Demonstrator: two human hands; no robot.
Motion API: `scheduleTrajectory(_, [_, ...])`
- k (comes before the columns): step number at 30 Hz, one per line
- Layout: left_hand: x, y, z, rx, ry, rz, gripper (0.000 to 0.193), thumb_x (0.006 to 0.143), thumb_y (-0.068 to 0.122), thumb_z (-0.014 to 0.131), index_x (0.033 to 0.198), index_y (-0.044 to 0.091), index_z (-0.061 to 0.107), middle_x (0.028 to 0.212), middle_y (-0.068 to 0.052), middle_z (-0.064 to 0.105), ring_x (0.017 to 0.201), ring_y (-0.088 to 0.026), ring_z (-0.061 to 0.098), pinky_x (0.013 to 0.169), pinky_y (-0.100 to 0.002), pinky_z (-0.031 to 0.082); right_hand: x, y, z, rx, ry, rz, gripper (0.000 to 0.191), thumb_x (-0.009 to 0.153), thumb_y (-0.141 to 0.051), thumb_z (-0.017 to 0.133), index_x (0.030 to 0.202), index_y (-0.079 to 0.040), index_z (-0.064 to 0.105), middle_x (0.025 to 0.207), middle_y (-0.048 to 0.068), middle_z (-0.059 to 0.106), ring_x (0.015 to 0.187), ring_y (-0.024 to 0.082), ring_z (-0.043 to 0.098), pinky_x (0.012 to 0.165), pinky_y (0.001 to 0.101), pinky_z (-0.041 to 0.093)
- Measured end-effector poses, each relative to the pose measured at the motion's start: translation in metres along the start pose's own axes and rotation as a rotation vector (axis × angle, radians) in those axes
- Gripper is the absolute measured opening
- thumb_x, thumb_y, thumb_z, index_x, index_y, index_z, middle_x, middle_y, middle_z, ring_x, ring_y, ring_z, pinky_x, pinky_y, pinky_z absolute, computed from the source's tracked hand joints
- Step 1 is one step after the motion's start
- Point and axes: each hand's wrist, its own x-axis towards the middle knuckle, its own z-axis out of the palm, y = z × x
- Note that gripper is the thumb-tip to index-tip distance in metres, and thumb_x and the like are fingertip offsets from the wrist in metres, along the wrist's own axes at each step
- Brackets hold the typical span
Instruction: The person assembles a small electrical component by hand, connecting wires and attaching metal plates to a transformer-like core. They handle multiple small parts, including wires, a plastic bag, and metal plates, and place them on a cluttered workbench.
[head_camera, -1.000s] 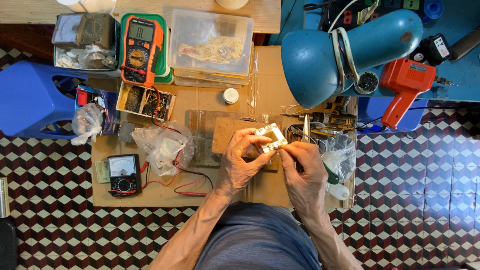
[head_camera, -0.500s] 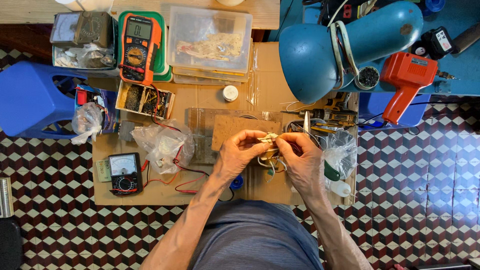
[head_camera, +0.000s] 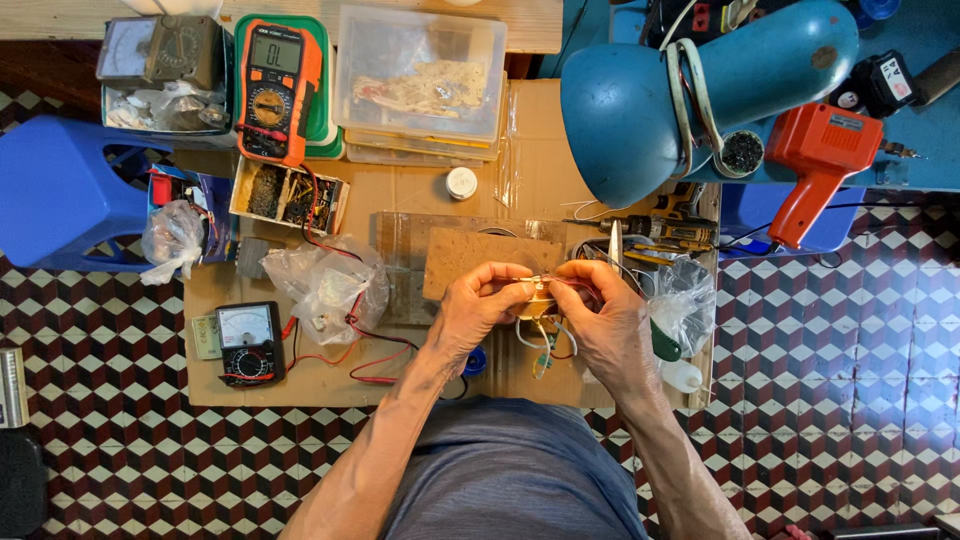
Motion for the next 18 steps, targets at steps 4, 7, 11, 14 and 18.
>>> scheduleTrajectory(4, [0.001, -0.002, 0.001, 0.009, 0.026, -0.022, 0.037, 0.09, 0.029, 0.073, 0.118, 0.006, 0.07, 0.096, -0.002, 0.076, 0.087, -0.007, 0.069, 0.075, -0.024, 0.055, 0.002, 0.0, -0.002, 0.023, -0.003, 0.031, 0.019, 0.094, -0.017, 0.069, 0.106, -0.002, 0.072, 0.091, 0.002, 0.073, 0.08, 0.008, 0.069, 0.07, 0.0232, 0.057])
scheduleTrajectory(7, [0.001, -0.002, 0.002, 0.018, 0.039, -0.013, 0.035, 0.09, 0.028, 0.074, 0.116, 0.006, 0.07, 0.095, -0.002, 0.076, 0.085, -0.007, 0.069, 0.073, -0.023, 0.055, 0.004, 0.002, -0.002, 0.064, -0.008, 0.1, 0.019, 0.096, -0.018, 0.069, 0.106, -0.003, 0.072, 0.085, 0.002, 0.071, 0.075, 0.008, 0.065, 0.066, 0.0234, 0.053])
scheduleTrajectory(11, [0.0, -0.002, 0.002, 0.06, 0.058, 0.021, 0.032, 0.089, 0.027, 0.075, 0.112, 0.006, 0.072, 0.094, -0.001, 0.076, 0.079, -0.006, 0.067, 0.068, -0.021, 0.052, 0.004, 0.004, -0.001, -0.026, 0.017, 0.023, 0.017, 0.096, -0.018, 0.069, 0.103, -0.003, 0.072, 0.082, 0.001, 0.07, 0.073, 0.006, 0.063, 0.064, 0.0223, 0.051])
scheduleTrajectory(14, [0.001, -0.003, 0.002, 0.073, 0.077, 0.023, 0.031, 0.089, 0.026, 0.075, 0.111, 0.006, 0.073, 0.093, -0.001, 0.076, 0.077, -0.005, 0.066, 0.066, -0.02, 0.051, 0.004, 0.007, 0.0, -0.012, 0.002, 0.047, 0.018, 0.096, -0.019, 0.069, 0.102, -0.003, 0.073, 0.08, 0.001, 0.07, 0.072, 0.006, 0.062, 0.063, 0.0219, 0.05])
scheduleTrajectory(18, [0.001, -0.005, 0.002, 0.088, 0.088, 0.022, 0.031, 0.088, 0.027, 0.075, 0.111, 0.006, 0.073, 0.093, -0.001, 0.076, 0.076, -0.005, 0.065, 0.066, -0.02, 0.051, 0.009, 0.013, -0.001, 0.03, -0.025, 0.091, 0.02, 0.097, -0.02, 0.068, 0.103, -0.003, 0.073, 0.078, 0.002, 0.069, 0.07, 0.007, 0.062, 0.061, 0.0225, 0.049])
